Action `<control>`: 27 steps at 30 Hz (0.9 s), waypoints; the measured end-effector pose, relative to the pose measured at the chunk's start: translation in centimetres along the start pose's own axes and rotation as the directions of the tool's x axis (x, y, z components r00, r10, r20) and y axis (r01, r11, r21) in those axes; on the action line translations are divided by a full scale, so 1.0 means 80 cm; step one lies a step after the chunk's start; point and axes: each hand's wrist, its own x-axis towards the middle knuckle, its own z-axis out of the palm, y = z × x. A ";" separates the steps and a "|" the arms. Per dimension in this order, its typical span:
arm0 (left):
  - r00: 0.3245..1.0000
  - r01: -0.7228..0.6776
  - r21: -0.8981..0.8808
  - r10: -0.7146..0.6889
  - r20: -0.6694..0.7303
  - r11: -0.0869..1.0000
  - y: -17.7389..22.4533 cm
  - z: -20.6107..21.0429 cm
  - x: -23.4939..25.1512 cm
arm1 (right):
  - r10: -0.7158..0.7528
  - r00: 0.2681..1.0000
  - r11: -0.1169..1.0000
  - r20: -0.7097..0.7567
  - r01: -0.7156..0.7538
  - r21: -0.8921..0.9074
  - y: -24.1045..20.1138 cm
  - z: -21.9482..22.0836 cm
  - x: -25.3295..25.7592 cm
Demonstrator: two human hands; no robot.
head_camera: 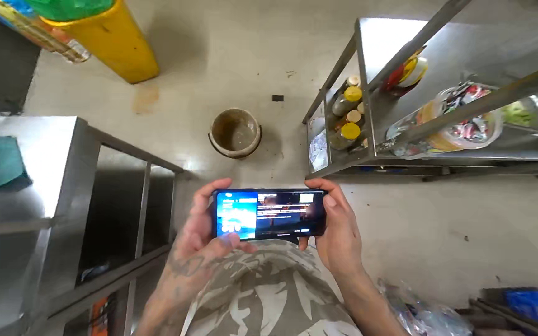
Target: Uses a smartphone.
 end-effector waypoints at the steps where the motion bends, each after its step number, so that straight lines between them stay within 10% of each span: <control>1: 1.000 0.004 -0.015 -0.003 0.031 1.000 0.006 -0.012 0.013 | 0.001 1.000 1.000 -0.012 -0.001 0.015 -0.004 0.008 0.008; 16: 0.967 0.145 -0.136 -0.111 0.231 0.980 0.054 -0.128 0.134 | 0.009 0.980 0.999 -0.201 -0.018 -0.046 -0.027 0.112 0.085; 27: 0.989 0.127 0.062 -0.131 0.065 0.990 0.065 -0.118 0.178 | -0.011 0.989 1.000 -0.147 0.008 -0.022 -0.034 0.107 0.136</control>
